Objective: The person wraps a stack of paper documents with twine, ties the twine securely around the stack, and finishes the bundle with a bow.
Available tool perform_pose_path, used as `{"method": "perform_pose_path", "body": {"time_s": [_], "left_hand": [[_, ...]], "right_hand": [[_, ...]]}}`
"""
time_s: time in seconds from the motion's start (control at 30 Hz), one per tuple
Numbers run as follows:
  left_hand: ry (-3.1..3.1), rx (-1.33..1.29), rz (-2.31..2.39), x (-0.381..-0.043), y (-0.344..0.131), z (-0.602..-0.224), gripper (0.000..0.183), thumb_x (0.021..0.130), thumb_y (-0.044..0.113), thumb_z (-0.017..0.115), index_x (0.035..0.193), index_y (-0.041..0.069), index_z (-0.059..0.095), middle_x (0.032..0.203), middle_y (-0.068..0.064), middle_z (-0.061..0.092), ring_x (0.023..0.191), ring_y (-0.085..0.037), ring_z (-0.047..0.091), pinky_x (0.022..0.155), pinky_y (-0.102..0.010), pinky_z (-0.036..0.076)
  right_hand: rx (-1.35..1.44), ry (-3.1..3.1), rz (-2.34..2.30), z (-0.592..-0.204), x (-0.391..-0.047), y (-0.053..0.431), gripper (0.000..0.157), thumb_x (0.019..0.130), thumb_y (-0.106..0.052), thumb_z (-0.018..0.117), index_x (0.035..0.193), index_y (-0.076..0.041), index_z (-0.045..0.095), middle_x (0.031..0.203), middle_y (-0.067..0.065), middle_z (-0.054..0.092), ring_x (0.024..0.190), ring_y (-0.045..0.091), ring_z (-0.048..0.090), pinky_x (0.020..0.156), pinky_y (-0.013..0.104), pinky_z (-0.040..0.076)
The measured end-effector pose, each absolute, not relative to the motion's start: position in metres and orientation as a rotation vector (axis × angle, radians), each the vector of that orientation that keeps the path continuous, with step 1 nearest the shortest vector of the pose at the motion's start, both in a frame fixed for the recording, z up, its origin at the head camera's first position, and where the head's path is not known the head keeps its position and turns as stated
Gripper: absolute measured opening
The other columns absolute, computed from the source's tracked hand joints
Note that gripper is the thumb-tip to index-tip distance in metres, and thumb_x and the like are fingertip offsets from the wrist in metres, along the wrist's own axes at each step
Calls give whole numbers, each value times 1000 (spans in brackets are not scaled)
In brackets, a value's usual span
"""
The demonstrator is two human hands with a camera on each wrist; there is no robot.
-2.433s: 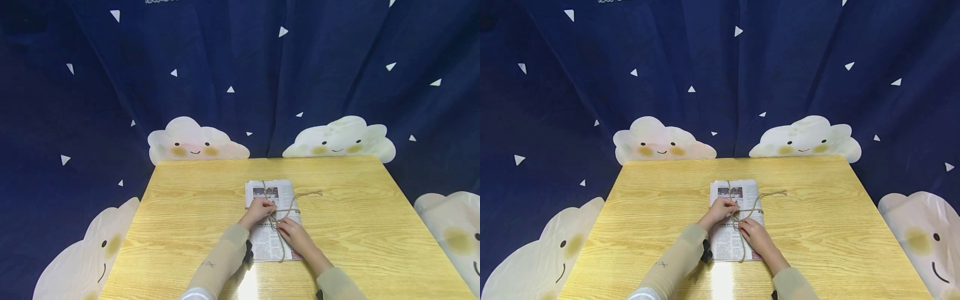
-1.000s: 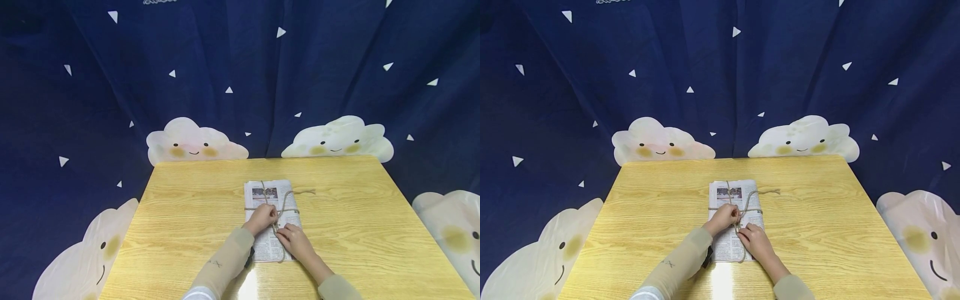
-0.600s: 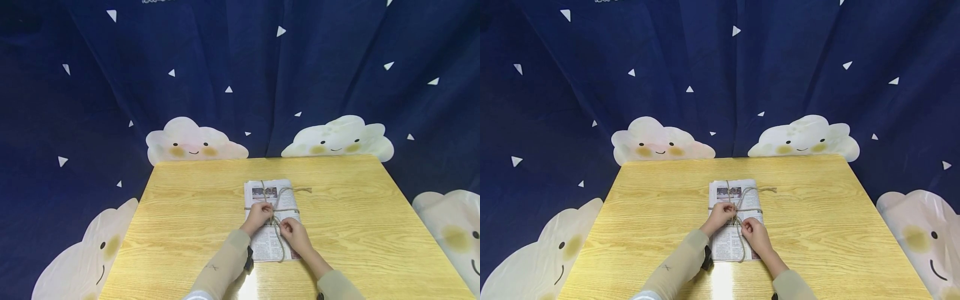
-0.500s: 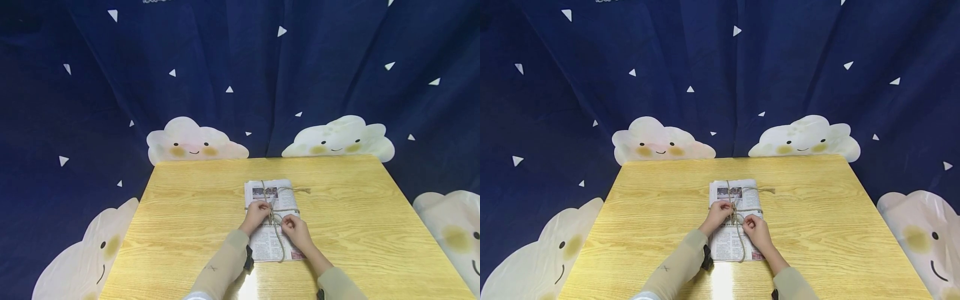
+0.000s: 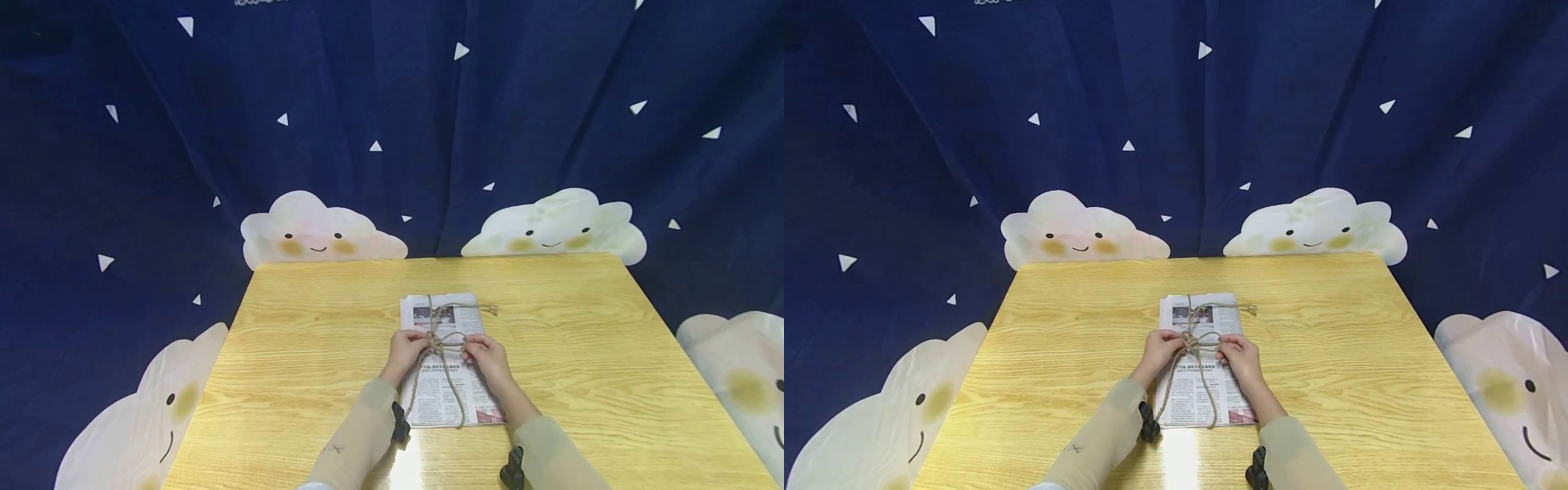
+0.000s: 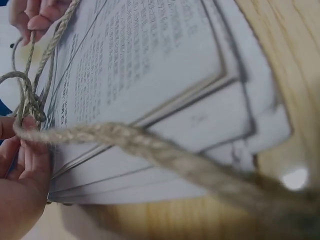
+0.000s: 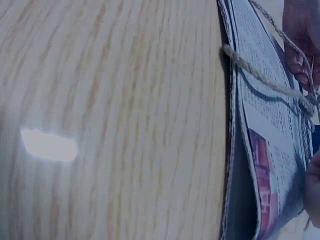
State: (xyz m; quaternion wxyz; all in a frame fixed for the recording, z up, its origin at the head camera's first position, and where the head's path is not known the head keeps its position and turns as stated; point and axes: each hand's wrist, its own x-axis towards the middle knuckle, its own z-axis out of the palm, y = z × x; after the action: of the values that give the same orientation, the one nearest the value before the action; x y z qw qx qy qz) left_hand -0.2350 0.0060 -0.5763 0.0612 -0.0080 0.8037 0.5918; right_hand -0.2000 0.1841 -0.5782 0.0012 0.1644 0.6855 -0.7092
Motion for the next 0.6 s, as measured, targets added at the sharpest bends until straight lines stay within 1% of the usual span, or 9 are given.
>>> {"method": "perform_pose_path", "body": {"time_s": [0.07, 0.2, 0.3, 0.4, 0.6], "left_hand": [[2415, -42, 1798, -235, 5, -576, 12, 78, 4, 64, 85, -4, 70, 73, -10, 67, 57, -6, 55, 55, -21, 50], [2320, -91, 1889, -233, 2, -577, 13, 78, 1, 63, 84, -8, 68, 69, -12, 66, 50, -7, 55, 50, -22, 51], [2249, -120, 1970, -233, -1, -580, 13, 78, -1, 61, 84, -11, 67, 65, -15, 65, 48, -9, 56, 50, -24, 53], [2232, -151, 1998, -232, -4, -582, 12, 79, -3, 60, 83, -12, 66, 62, -15, 63, 47, -9, 57, 50, -25, 53], [2305, -216, 1985, -229, -14, -578, 11, 76, -3, 59, 78, -12, 66, 57, -13, 62, 44, -9, 56, 47, -24, 53]], "right_hand": [[544, 2103, -2242, -580, -201, 185, 21, 84, -1, 57, 100, 13, 55, 66, 0, 62, 56, 8, 59, 54, 18, 51], [588, 2006, -2304, -583, -203, 186, 22, 87, -3, 55, 100, 15, 55, 66, 1, 63, 57, 7, 60, 56, 18, 52], [602, 1944, -2365, -583, -204, 188, 18, 87, -1, 55, 97, 15, 55, 63, 1, 63, 58, 7, 61, 57, 18, 52], [626, 1911, -2387, -582, -203, 190, 15, 86, 1, 55, 95, 12, 55, 63, 0, 63, 59, 7, 62, 60, 18, 53], [668, 1883, -2414, -579, -200, 198, 21, 86, 1, 55, 102, 14, 53, 67, 1, 64, 63, 8, 63, 65, 18, 53]]}}
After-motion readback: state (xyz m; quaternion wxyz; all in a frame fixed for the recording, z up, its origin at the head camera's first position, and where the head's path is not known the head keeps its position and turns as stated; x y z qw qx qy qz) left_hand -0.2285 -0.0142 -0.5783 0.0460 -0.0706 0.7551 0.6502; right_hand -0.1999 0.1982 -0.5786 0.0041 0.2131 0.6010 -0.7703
